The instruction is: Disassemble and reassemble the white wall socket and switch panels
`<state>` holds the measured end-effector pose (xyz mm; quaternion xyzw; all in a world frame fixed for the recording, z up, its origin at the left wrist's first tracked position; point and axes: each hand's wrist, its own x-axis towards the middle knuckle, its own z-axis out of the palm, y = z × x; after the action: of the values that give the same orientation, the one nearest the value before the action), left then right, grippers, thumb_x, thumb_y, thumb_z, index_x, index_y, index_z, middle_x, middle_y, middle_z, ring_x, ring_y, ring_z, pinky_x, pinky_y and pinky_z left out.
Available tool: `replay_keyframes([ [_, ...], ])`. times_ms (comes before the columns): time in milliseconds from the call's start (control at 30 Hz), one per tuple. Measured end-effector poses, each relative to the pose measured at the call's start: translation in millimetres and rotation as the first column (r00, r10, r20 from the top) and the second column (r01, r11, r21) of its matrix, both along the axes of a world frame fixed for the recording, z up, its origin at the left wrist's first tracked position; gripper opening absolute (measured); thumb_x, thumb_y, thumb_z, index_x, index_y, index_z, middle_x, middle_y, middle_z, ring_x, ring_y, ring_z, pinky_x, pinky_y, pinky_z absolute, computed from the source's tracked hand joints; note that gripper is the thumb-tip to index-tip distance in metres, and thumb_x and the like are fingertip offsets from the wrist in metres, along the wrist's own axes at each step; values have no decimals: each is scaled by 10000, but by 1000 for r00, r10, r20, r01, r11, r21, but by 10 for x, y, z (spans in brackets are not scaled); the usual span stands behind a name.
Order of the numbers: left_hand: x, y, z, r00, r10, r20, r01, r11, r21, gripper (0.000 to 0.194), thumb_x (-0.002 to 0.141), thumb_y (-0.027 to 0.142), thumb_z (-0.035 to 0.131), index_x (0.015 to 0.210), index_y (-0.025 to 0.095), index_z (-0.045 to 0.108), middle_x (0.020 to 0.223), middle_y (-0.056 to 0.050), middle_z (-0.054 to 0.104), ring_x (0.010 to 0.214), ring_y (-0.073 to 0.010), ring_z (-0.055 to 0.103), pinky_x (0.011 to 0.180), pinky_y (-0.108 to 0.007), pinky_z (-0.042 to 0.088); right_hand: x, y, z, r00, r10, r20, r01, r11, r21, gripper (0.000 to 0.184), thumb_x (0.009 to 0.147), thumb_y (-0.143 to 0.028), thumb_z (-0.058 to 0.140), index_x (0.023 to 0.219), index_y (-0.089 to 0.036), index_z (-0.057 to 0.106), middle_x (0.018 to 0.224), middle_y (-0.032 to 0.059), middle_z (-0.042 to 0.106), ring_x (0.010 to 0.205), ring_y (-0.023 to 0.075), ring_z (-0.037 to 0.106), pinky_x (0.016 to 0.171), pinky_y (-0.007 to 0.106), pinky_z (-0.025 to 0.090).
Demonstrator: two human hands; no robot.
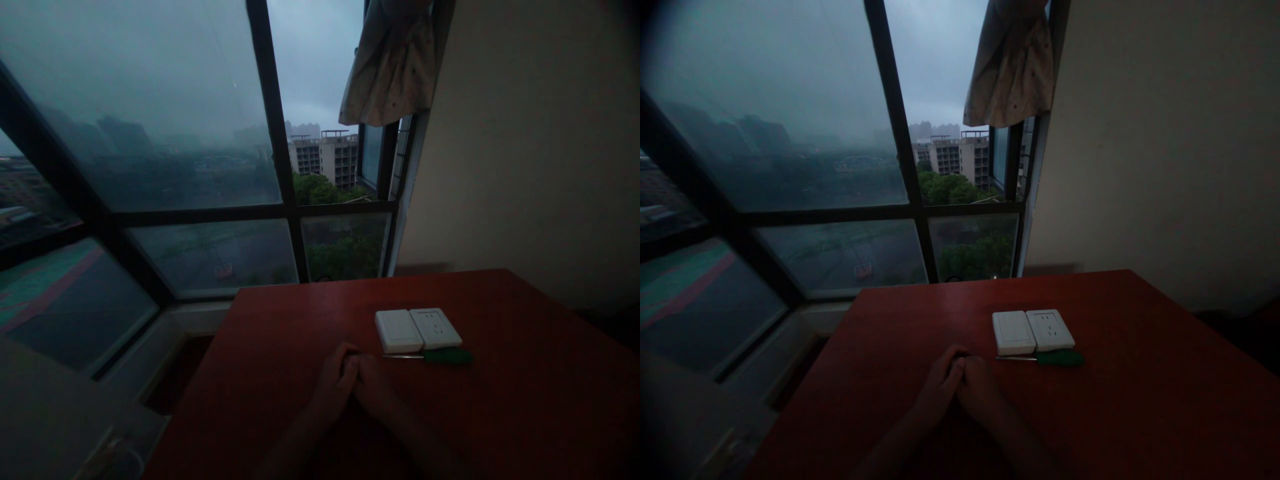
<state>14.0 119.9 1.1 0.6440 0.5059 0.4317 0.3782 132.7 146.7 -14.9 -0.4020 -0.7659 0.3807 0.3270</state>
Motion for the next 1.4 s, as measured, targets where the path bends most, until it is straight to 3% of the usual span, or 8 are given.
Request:
replay_keyframes([
  [433, 2, 6, -17, 999, 30, -20, -30, 999, -15, 243, 897, 275, 434, 1051, 179, 596, 983, -61, 658, 915, -218, 598, 831, -323, 439, -2, 0, -3, 1000, -8, 10, 8, 1000, 3, 187, 738, -172, 451, 648, -166, 615, 680, 49, 684, 621, 163, 601, 550, 235, 384],
  [1033, 16, -13, 86, 1000, 0, -4, 0, 1000, -6, 210, 906, 275, 414, 976, 186, 591, 921, -33, 653, 868, -198, 601, 796, -297, 449, 5, -21, 54, 999, 6, 34, -6, 1000, -8, 225, 768, -169, 434, 713, -156, 652, 745, 72, 706, 674, 185, 632, 578, 252, 421],
  [1400, -1, -5, 20, 999, 14, -32, -14, 1000, -19, 237, 916, 300, 418, 1033, 184, 588, 959, -46, 651, 902, -207, 596, 819, -310, 439, 6, -26, 83, 999, 14, 33, -15, 1000, 10, 241, 778, -187, 430, 727, -152, 662, 744, 75, 716, 660, 186, 643, 568, 249, 419],
])
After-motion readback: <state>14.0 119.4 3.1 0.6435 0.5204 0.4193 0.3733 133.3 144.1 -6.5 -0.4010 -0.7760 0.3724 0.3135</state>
